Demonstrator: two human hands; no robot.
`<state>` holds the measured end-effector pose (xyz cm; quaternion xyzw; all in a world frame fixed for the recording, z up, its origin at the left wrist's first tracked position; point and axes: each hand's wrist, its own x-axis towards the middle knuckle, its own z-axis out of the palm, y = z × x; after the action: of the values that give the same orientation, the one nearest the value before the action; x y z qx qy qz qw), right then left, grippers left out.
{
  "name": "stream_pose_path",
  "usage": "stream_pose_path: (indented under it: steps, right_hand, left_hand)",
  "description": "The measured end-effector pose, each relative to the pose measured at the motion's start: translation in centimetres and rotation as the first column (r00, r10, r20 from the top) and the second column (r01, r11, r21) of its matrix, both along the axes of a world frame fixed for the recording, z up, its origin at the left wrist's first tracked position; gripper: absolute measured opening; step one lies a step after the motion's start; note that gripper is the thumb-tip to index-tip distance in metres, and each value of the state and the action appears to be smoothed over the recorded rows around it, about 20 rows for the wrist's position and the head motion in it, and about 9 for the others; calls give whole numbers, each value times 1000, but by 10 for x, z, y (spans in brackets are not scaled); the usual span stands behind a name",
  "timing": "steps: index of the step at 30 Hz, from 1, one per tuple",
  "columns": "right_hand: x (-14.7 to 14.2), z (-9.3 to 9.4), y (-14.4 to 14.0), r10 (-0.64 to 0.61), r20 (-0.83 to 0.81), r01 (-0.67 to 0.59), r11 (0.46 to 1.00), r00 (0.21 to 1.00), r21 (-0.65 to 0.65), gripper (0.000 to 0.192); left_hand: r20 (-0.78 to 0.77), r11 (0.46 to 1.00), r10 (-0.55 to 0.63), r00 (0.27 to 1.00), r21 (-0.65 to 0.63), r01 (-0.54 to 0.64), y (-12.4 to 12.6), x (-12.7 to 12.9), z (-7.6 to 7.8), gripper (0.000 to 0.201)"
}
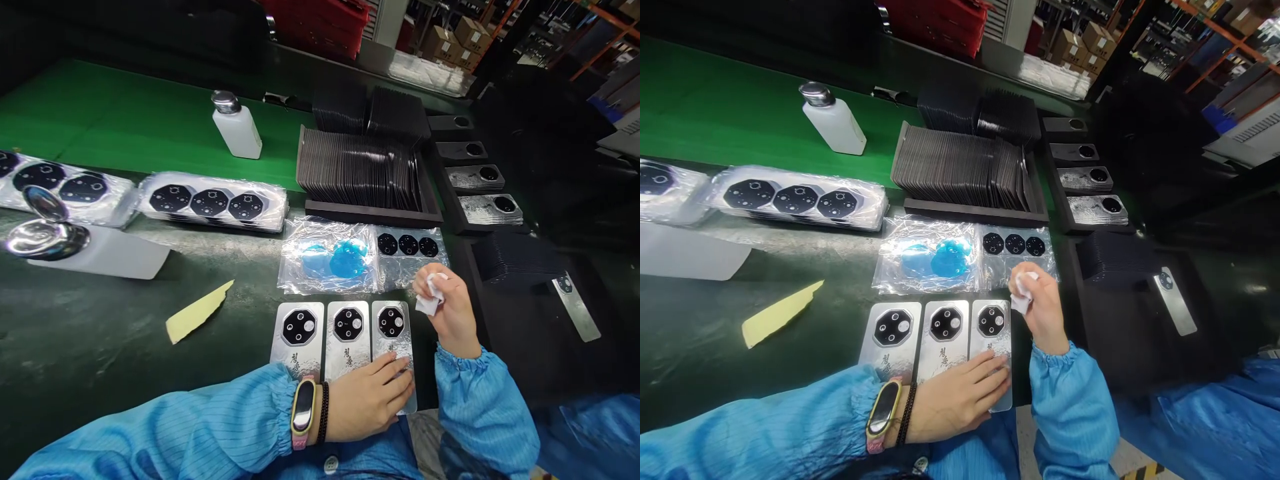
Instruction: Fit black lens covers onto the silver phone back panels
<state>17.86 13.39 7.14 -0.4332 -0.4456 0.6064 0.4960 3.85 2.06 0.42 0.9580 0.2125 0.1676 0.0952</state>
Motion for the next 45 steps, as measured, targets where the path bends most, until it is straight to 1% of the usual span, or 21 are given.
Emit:
stream_pose_path:
  steps: [3,5,7,12,16,21,23,25,28,30,32,35,37,40,45]
  right_hand:
    - [2,-2,6,-94,-179,74,991,979,-112,37]
    - [3,-4,9,-124,-243,83,982,962,-170,41]
    - [4,-6,9,-119,-274,67,979,954,-193,44]
    - [6,-8,8,-78,-273,29,983,959,-182,47]
    - [5,-8,8,-81,-293,23,980,953,-196,46]
    - [5,-10,8,-62,-287,6,982,956,-191,42]
    - [5,-11,9,-61,-286,7,982,956,-188,42]
    - [6,-12,11,-69,-286,15,983,956,-186,41]
    - [6,-14,15,-94,-286,42,982,954,-185,40]
    - [7,-16,16,-98,-275,49,982,956,-181,39]
    - [7,-17,17,-81,-257,38,985,963,-167,38]
    - [6,-19,16,-45,-242,9,989,969,-147,37]
    - [5,-19,14,-26,-237,-8,990,971,-141,36]
    - [4,-19,11,-4,-216,-25,991,976,-132,33]
    - [4,-20,8,7,-158,-25,993,987,-112,26]
  left_hand:
    - [-11,1000,-2,1000,-17,2,-1,0,1,39]
    - [-12,1000,-3,1000,-16,3,-1,0,0,38]
    - [-4,1000,2,1000,-5,-2,-2,1,-1,38]
    - [7,1000,12,1000,8,-12,-2,0,-3,38]
    - [34,1000,15,999,3,-15,-2,0,-3,38]
    - [25,1000,7,1000,13,-8,-1,-1,-1,37]
    - [34,999,15,999,45,-17,-1,-1,2,35]
    - [73,993,23,997,114,-31,-1,-2,7,34]
    - [171,974,-27,985,227,-13,-1,-9,16,32]
    - [193,971,-72,979,237,25,-1,-20,21,31]
    - [156,980,-104,982,186,74,-2,-36,23,32]
    - [59,985,-170,984,28,169,-4,-61,21,42]
    - [36,980,-181,983,-82,183,-6,-70,18,47]
    - [15,965,-189,982,-181,189,-6,-68,14,51]
    - [-13,961,-208,978,-190,202,-4,-51,10,54]
